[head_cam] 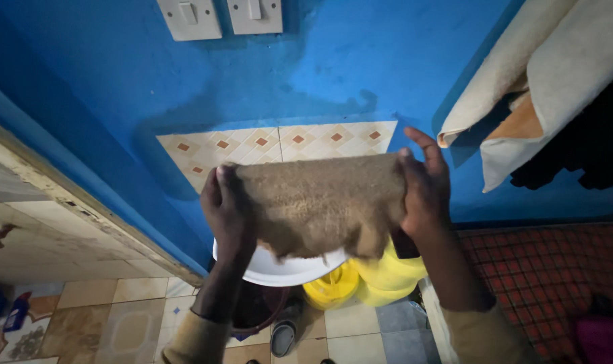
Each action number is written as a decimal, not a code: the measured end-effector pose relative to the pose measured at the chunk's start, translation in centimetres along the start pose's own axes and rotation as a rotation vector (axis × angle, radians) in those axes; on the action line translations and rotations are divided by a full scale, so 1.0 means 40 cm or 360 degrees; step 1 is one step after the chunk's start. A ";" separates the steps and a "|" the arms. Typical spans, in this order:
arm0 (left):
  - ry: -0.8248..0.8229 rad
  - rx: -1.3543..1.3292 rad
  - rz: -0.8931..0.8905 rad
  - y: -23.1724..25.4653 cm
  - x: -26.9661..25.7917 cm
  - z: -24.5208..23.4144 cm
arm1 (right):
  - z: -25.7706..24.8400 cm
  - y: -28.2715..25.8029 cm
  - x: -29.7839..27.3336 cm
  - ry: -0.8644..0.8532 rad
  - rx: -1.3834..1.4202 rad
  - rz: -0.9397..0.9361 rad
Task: The person washes a cleaning cloth in a sink and then uses the wet cloth to wipe down the faucet and the surrounding sink area.
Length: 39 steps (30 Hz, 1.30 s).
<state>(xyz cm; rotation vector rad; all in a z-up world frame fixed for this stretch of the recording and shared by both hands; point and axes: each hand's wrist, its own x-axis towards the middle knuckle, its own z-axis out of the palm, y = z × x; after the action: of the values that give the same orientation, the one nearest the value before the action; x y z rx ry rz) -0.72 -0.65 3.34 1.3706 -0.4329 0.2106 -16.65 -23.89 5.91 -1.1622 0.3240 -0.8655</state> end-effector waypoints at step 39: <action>-0.0628 0.0993 0.0909 -0.014 0.142 -0.279 | 0.008 0.211 0.079 -0.0457 -0.0421 0.0433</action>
<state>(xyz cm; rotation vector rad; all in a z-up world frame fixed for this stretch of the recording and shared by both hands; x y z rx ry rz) 6.60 9.54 3.68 1.8802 -1.1618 0.5831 -10.82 -24.94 -0.90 -1.4299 0.3569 -0.4179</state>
